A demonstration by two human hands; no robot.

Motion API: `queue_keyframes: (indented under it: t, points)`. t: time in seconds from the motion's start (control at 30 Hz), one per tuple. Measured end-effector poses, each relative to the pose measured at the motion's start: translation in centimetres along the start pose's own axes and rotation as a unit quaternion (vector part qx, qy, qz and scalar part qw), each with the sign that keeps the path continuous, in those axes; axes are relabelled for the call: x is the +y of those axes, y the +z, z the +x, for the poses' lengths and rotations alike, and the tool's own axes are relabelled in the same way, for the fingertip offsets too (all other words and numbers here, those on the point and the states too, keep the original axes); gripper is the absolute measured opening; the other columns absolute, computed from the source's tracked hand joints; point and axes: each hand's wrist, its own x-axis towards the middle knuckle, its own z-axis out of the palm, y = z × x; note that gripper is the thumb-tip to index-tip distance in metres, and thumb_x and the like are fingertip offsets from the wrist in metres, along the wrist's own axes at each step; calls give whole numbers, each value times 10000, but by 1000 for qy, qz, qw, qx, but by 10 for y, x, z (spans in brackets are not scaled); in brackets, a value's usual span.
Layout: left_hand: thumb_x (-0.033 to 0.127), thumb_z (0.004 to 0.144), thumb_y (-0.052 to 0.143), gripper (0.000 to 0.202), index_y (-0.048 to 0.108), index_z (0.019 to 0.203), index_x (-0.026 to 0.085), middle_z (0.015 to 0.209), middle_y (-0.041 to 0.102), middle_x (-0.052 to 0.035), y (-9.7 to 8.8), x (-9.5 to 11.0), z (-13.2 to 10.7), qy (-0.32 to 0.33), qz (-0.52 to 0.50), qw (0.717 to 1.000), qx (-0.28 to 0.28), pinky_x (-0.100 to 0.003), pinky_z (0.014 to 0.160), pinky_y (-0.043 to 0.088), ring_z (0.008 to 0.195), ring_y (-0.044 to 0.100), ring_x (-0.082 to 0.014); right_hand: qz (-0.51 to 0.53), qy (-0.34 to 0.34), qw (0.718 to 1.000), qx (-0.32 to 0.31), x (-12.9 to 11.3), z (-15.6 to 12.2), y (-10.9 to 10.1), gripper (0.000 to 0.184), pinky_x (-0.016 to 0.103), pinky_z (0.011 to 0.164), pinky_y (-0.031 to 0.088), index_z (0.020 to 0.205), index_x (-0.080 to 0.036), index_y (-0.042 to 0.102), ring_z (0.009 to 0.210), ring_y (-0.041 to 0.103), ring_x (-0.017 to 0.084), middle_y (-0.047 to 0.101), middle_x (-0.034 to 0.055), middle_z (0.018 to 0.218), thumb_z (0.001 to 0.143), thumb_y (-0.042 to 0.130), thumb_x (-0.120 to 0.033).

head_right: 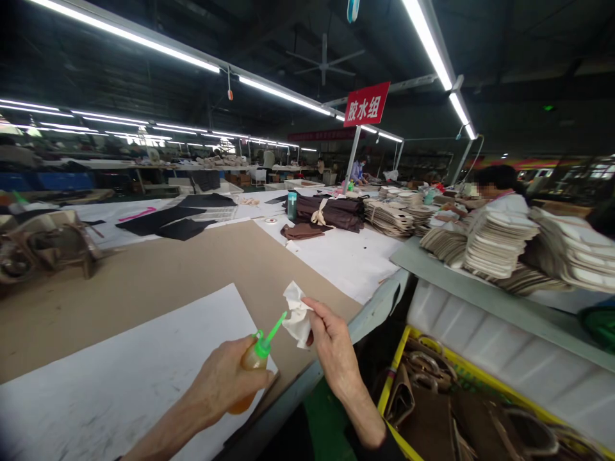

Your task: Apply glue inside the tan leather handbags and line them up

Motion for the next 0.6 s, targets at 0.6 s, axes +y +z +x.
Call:
queue_keyframes:
  t: [0.6]
  points:
    - [327,580,571,112,547,617,224,572,531,3,-9,-4,-1,-20,55,998,-36,-263,526,221,542,468,-174,-199,-153,955,-157,-16,-28,7,420,338,749,503,1347,-211,432,856,589,215,572,90,1058,929,425,-246]
